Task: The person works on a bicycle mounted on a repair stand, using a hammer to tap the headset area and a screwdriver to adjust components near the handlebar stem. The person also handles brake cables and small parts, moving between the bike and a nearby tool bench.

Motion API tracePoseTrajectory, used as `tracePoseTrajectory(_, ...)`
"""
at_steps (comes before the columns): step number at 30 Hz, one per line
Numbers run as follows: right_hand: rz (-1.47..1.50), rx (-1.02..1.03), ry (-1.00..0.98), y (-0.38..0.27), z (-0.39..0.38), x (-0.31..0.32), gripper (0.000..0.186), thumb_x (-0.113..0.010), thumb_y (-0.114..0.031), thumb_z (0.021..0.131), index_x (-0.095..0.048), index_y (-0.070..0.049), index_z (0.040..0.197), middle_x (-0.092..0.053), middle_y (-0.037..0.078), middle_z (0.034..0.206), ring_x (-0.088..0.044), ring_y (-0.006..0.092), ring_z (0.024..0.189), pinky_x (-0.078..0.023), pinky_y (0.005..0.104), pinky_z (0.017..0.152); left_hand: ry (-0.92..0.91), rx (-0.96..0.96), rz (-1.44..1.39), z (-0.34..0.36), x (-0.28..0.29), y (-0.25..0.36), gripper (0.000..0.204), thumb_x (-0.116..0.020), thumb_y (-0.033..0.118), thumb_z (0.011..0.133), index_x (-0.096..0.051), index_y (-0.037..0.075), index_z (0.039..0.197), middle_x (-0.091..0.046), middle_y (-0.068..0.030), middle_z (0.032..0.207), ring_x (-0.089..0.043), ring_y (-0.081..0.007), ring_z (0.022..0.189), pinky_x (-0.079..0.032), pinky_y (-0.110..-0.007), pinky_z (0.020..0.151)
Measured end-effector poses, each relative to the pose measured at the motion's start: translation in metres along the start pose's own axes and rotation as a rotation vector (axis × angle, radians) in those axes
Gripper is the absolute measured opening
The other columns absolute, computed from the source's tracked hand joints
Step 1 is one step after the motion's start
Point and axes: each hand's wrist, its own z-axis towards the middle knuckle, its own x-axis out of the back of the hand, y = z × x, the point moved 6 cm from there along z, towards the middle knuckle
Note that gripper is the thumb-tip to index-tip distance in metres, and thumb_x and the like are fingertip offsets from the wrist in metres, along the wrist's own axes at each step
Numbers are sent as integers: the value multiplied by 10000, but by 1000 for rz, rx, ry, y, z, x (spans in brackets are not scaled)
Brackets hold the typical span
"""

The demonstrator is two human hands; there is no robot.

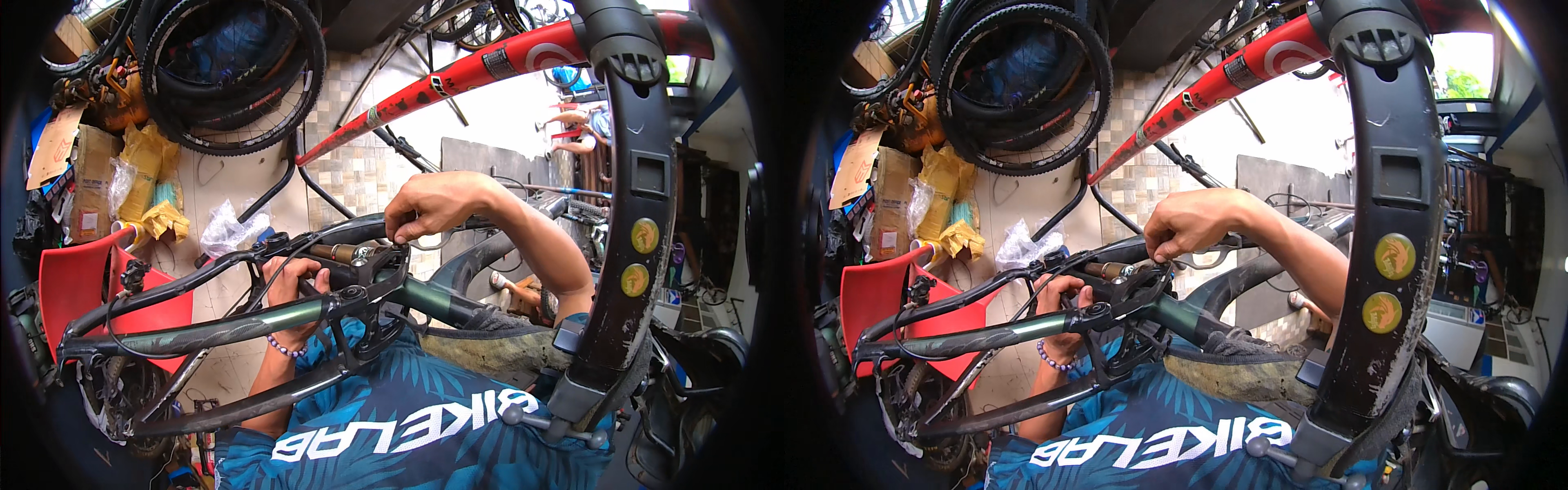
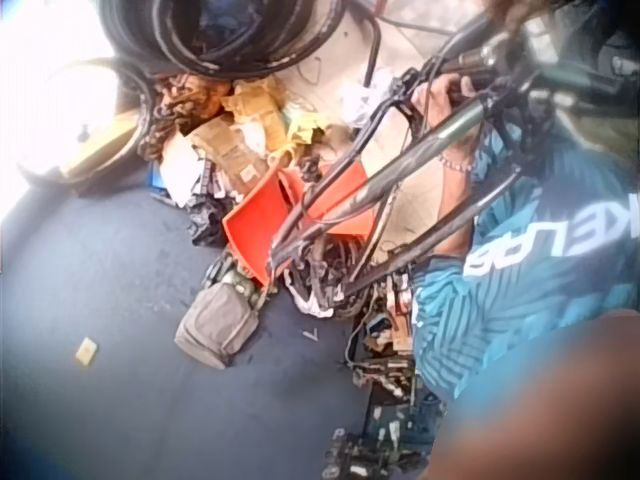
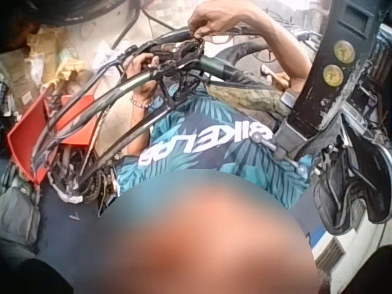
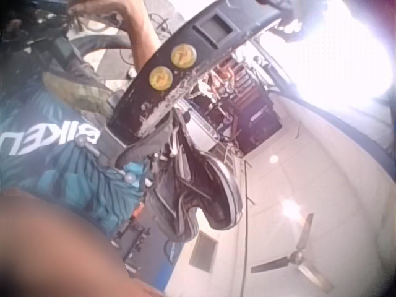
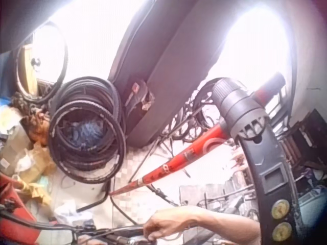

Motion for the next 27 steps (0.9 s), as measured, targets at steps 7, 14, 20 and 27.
tracePoseTrajectory(7,-304,-160,36,7,15,-11,610,-573,-588,1030,-753,-27,876,-686,214,750,-680,437,782,-517,528,737,-1,-8,18,1,0,0,249,-799,39,840,-633,87,1018,-627,-62,841,-587,-260,783,-432,-421,841)
tracePoseTrajectory(14,-19,145,157,3,-5,5,343,-726,-401,989,-747,-68,1068,-733,138,841,-722,320,826,-525,471,751,-13,-4,27,2,0,-1,261,-810,42,832,-632,93,1015,-626,-55,832,-589,-263,782,-432,-425,827)
tracePoseTrajectory(20,-139,-142,-69,11,7,-8,341,-747,-391,974,-750,-62,1063,-728,132,826,-722,323,835,-527,470,768,-2,-7,26,1,0,-2,262,-817,51,828,-632,92,1008,-624,-59,828,-587,-264,788,-431,-426,830)
tracePoseTrajectory(27,-47,35,22,1,-1,3,310,-742,-320,983,-735,-67,1164,-741,119,993,-725,271,947,-545,426,801,5,8,25,0,0,-1,250,-815,46,829,-639,88,1001,-622,-58,829,-577,-262,788,-429,-426,831)
